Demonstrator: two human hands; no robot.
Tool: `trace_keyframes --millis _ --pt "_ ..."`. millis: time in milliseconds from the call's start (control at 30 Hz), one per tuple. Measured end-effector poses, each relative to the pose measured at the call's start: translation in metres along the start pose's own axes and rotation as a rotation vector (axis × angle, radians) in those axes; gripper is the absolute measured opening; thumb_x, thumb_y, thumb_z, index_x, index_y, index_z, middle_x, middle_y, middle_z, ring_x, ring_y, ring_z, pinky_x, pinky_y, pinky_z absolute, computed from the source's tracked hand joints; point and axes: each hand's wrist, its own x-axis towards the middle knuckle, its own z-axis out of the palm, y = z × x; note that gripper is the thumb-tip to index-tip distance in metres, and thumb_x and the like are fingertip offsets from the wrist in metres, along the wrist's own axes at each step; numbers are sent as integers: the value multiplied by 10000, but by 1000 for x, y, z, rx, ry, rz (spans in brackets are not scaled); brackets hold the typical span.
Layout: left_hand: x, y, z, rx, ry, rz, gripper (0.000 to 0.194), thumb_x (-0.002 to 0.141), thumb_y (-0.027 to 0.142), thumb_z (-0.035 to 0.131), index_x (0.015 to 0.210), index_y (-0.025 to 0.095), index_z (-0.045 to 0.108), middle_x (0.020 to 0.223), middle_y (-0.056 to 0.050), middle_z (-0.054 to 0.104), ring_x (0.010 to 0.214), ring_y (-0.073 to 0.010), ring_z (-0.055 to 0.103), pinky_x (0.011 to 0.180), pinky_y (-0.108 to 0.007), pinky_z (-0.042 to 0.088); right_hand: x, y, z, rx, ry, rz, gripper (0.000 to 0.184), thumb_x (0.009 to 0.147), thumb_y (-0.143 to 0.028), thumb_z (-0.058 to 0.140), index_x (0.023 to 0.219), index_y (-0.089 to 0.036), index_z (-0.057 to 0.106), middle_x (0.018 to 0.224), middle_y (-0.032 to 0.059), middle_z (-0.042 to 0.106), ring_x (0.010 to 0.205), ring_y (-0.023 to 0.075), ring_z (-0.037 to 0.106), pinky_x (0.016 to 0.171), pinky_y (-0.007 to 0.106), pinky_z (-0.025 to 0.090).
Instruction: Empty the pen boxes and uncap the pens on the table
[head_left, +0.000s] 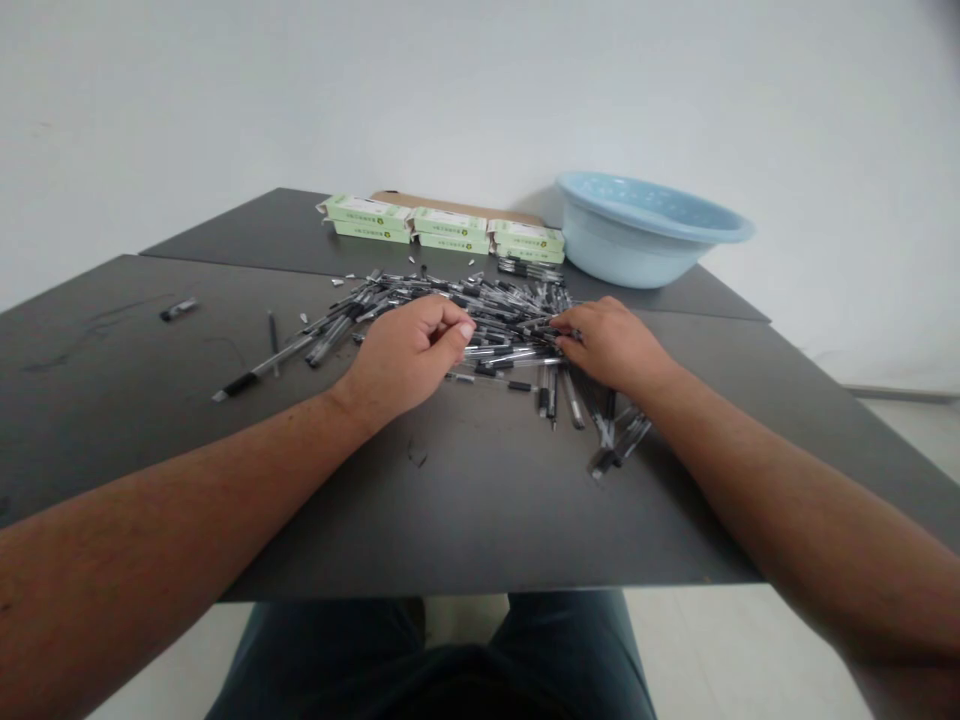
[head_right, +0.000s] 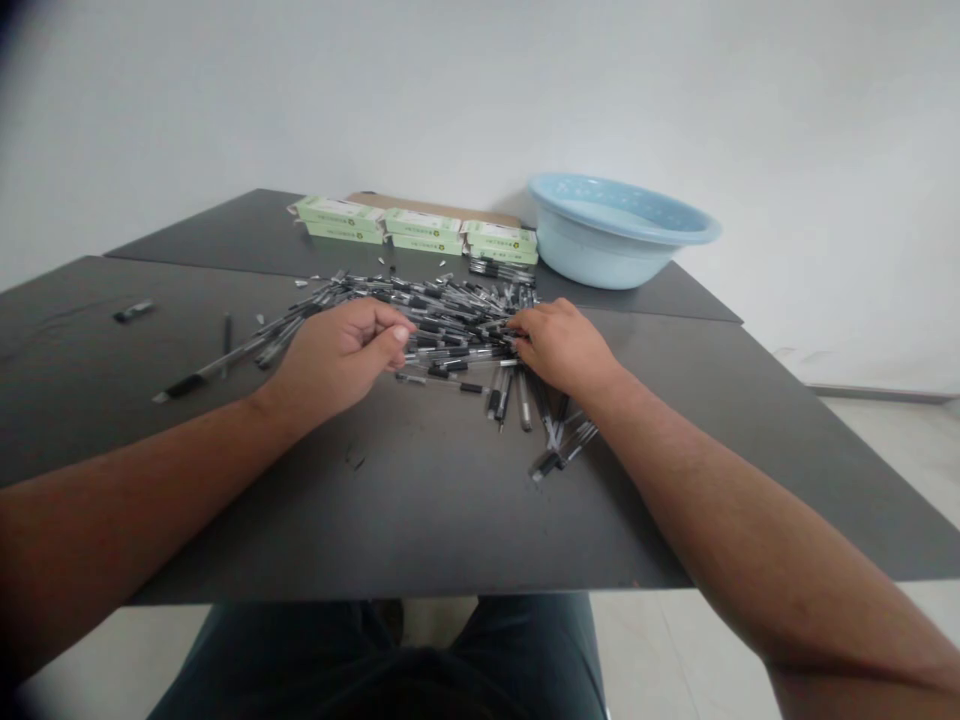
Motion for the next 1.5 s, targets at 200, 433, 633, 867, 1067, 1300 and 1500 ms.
trace_keyframes --millis 200,433,633,867,1067,1300,1500 --pt "0 2 -1 47 -11 18 257 1018 378 583 1003 202 769 772 -7 774 739 -188 724 754 -323 507 8 -4 3 -14 -71 27 291 1045 -270 606 1244 -192 803 1176 112 848 1072 310 719 1030 424 495" --pt "0 4 -1 52 -19 24 236 1016 366 592 997 205 763 773 -1 771 730 -180 716 736 -315 506 11 -4 4 21 -93 98 292 1027 -260 625 1240 -202 816 1140 105 856 1096 313 724 1012 415 514" --pt "0 3 -2 62 -27 18 238 1013 378 591 1004 214 762 782 -3 776 732 -183 713 736 -321 509 10 -8 5 40 -71 99 345 1008 -229 623 1293 -158 805 1189 122 852 1134 319 742 1080 444 510" --pt "-1 3 -1 73 -29 16 246 1015 382 584 999 218 767 787 -8 777 746 -190 717 751 -327 515 4 -4 -5 7 -12 147 388 1024 -232 554 1295 -142 817 1185 178 816 1122 333 736 1056 456 552" --pt "-1 4 -1 82 -31 12 259 1014 394 580 1004 222 773 800 -8 782 749 -191 715 748 -330 507 3 -5 -2 89 153 227 442 1007 -168 491 1360 -115 751 1232 209 733 1229 334 677 1095 464 549" --pt "0 6 -2 99 -39 10 269 1008 398 579 1008 220 781 791 -15 774 738 -194 699 740 -333 498 6 -18 -7 96 -60 159 270 908 -136 566 1091 -179 760 1119 163 755 1120 326 694 1000 409 536" --pt "-1 7 -3 93 -44 12 268 1010 405 574 999 228 775 810 -23 777 760 -204 698 763 -341 512 5 -22 -9 44 -166 74 271 939 -174 572 1132 -188 762 1168 148 787 1099 313 714 960 381 524"
